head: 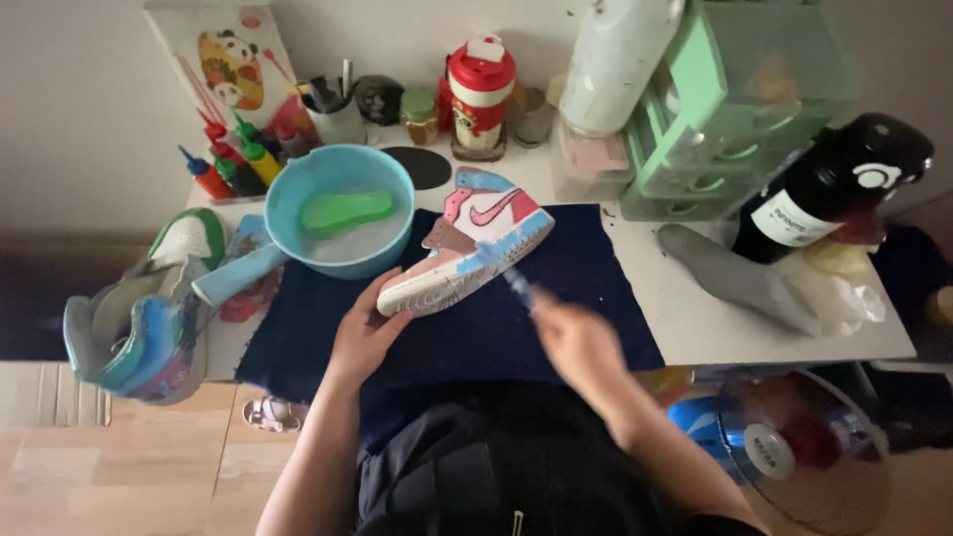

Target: The person cleans a high-top sneaker using a toothbrush and a cleaning solution. They scrub the upper part of the shoe, including the tongue and sides, then rotate the shoe to clean the sole and heel area.

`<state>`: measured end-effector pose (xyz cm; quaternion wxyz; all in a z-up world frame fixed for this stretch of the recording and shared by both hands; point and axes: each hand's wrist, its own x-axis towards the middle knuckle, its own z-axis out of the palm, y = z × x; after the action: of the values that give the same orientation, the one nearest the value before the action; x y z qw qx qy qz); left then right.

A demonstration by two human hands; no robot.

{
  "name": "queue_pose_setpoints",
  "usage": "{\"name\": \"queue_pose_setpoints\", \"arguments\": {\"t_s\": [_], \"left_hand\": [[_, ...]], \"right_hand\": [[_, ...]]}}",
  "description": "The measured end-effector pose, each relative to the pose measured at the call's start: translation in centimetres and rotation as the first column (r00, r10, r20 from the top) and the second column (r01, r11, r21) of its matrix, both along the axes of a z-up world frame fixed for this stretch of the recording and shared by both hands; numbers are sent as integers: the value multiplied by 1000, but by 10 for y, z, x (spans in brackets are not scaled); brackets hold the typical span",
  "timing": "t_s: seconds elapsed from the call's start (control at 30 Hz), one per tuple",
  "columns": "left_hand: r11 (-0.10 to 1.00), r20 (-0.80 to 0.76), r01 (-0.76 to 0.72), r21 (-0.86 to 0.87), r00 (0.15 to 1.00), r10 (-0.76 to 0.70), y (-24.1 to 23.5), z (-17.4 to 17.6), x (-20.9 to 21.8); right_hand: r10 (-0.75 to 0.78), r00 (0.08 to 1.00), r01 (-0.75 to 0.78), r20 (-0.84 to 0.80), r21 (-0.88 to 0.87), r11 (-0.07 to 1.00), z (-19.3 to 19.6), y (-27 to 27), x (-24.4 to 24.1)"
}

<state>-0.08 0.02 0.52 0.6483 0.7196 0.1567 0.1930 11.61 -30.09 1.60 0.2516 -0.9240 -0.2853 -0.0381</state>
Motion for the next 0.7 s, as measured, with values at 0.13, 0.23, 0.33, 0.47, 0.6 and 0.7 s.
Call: {"name": "queue_pose_setpoints", "arguments": {"t_s": [0.13, 0.23, 0.33, 0.47, 0.6, 0.7], "left_hand": [[1000, 0, -9, -3, 1000, 9, -1, -5, 2], [1000, 7, 22, -9, 1000, -22, 0, -2, 0], [999, 10, 32, 0, 999, -32, 2, -2, -2], [998, 31, 45, -34, 999, -44, 0, -4, 1], [998, 65, 50, 40, 997, -52, 2, -9, 0], [991, 71, 47, 123, 996, -56, 5, -6, -5]], "right_hand": [[6, 1000, -6, 9, 20, 1000, 23, 1, 2], [-109, 993, 106, 48, 73, 992, 27, -4, 15], [-24, 1000, 24, -1, 17, 1000, 7, 8, -10], [98, 989, -120, 111, 215, 969, 13, 18, -20], [58, 991, -75, 120, 142, 987, 9, -2, 5], [127, 983, -152, 131, 211, 966, 4, 5, -30]]}}
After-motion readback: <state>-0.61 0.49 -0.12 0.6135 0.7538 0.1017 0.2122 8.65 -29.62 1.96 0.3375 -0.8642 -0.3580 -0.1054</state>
